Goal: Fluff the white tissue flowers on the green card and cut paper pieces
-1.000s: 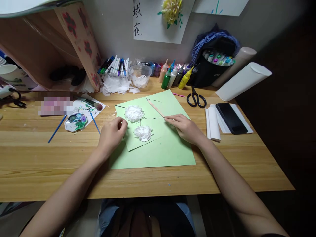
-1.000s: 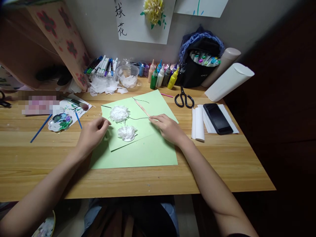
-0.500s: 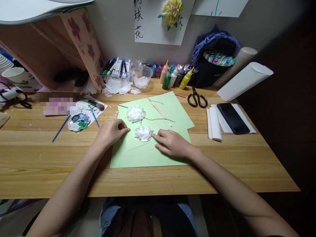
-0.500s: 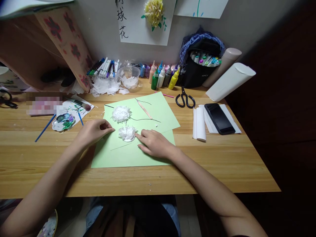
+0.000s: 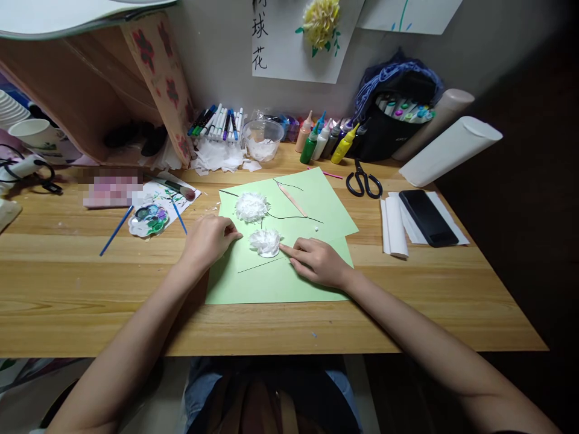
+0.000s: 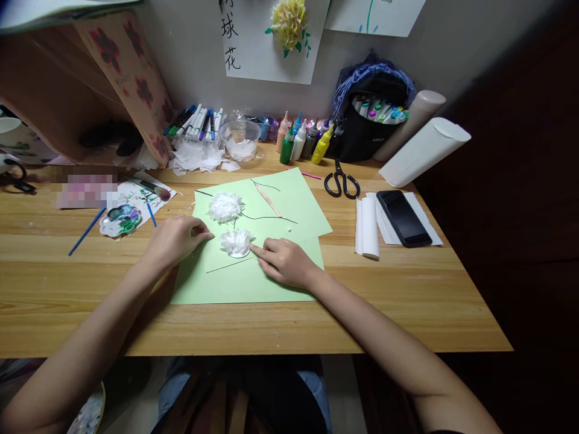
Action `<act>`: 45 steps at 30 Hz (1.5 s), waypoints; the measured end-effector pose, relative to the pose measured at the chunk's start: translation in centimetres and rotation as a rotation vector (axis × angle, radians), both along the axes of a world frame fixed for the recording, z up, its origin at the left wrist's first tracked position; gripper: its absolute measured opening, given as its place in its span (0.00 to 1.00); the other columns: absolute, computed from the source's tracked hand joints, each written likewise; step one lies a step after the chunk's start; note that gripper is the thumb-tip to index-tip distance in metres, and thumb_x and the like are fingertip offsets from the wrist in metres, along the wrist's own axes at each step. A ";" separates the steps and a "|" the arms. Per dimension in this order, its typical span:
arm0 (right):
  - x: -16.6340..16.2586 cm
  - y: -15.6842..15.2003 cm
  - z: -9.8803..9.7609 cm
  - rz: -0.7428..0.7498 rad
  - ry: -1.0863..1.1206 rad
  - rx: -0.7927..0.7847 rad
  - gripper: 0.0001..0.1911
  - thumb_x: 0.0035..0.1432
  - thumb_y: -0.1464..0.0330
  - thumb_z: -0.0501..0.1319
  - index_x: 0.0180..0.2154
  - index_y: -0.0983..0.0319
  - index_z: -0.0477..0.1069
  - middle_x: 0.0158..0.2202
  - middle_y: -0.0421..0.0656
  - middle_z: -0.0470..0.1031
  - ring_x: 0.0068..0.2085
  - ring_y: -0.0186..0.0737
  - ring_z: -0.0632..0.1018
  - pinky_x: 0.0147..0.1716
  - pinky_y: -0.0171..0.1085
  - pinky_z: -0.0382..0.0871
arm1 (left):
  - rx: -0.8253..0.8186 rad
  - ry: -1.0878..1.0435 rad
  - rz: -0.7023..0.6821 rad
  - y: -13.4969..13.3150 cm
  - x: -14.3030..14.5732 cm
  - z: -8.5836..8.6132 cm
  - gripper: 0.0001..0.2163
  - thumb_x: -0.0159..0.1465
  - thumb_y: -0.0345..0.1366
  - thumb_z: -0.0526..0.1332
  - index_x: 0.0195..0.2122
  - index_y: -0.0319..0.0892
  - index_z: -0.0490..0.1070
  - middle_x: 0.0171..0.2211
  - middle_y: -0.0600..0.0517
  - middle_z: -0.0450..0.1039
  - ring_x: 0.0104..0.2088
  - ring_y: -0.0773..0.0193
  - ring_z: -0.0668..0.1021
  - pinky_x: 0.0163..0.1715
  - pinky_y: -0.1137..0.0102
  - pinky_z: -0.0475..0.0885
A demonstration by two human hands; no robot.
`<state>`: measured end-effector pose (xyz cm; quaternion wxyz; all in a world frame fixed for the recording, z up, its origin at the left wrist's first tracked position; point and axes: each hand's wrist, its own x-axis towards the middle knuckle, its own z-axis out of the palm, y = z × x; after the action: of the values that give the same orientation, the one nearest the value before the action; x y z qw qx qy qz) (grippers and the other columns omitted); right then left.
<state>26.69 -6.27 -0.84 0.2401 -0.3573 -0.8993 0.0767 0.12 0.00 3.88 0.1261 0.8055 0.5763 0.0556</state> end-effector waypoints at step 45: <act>0.0 0.3 0.7 -0.005 0.039 0.044 0.15 0.65 0.69 0.51 0.47 0.63 0.73 0.26 0.42 0.69 0.27 0.36 0.68 0.27 0.36 0.63 | -0.133 -0.054 0.063 0.2 0.0 0.2 0.10 0.57 0.45 0.61 0.30 0.44 0.75 0.31 0.48 0.77 0.32 0.57 0.75 0.27 0.68 0.60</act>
<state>26.71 -6.01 -0.16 0.2657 -0.3525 -0.8951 0.0632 0.14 0.20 4.11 0.1930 0.7749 0.6004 0.0427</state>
